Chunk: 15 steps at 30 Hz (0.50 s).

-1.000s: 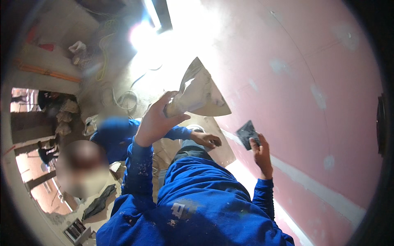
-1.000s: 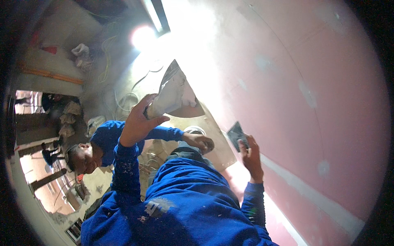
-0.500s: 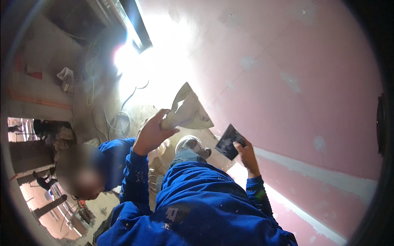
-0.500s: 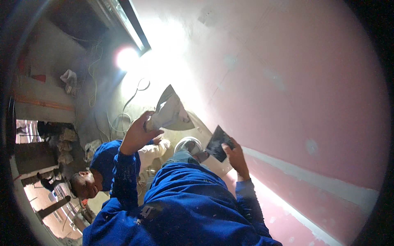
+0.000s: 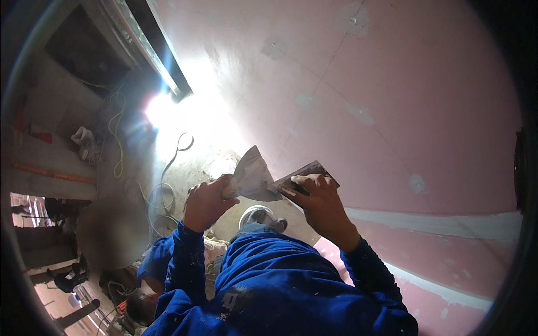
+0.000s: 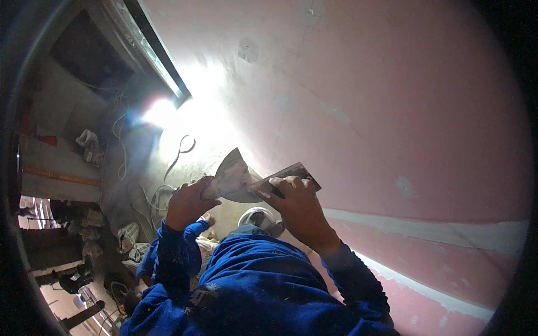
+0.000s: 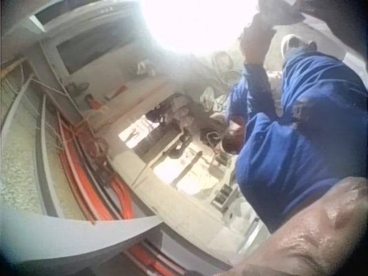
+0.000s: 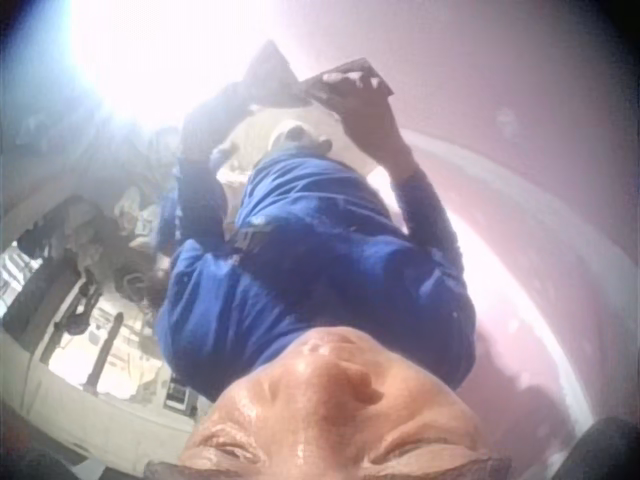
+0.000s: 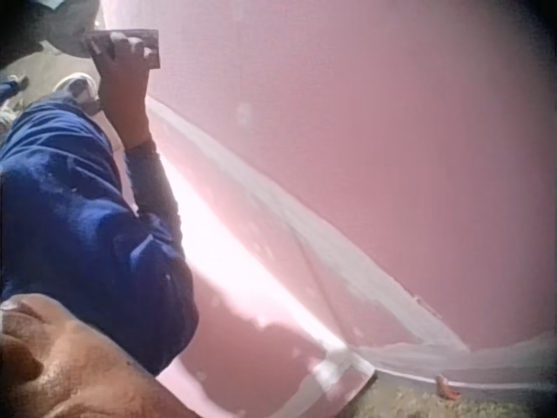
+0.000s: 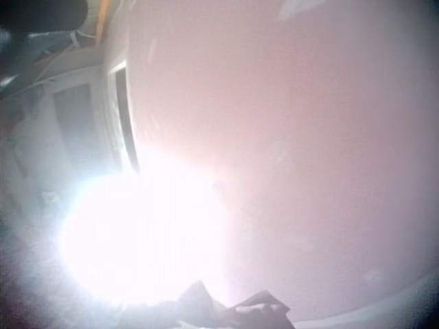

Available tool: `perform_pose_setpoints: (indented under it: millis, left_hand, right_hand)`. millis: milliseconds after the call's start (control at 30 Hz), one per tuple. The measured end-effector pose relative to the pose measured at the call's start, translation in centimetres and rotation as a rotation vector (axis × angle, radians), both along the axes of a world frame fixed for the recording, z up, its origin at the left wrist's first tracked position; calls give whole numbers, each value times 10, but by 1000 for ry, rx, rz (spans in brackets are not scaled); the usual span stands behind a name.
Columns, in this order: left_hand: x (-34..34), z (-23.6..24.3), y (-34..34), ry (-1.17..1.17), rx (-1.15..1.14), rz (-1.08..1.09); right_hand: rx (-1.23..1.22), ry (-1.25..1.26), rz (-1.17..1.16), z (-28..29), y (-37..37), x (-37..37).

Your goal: The person applies white joint compound to a pink ceiling using a putty knife and a hawk. They repeatedly scoop compound from the hawk and spread it along seams and joints on the ceiling surface.

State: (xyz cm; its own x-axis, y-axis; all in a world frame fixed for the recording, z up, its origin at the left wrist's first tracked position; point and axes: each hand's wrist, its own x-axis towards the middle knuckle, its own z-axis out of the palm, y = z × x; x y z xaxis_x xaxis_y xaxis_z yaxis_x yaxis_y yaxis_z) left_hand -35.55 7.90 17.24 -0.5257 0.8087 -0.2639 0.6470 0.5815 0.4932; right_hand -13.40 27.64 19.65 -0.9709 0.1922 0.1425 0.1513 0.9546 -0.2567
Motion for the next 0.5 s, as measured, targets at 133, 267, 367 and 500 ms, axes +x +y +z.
perform_pose_setpoints:
  millis: [133,267,367,500]
  left_hand:
    - [12,15,-2,34,19,-3]
    - [14,24,3,57,-27,-11]
    - [15,20,5,11,-51,-5]
    - [1,17,7,156,-10,-45]
  right_hand:
    - [11,-48,38,0,-12,10]
    - [10,-101,56,-1,-8,14]
    - [9,-153,77,2,-4,14]
    - [118,-198,124,13,6,30]
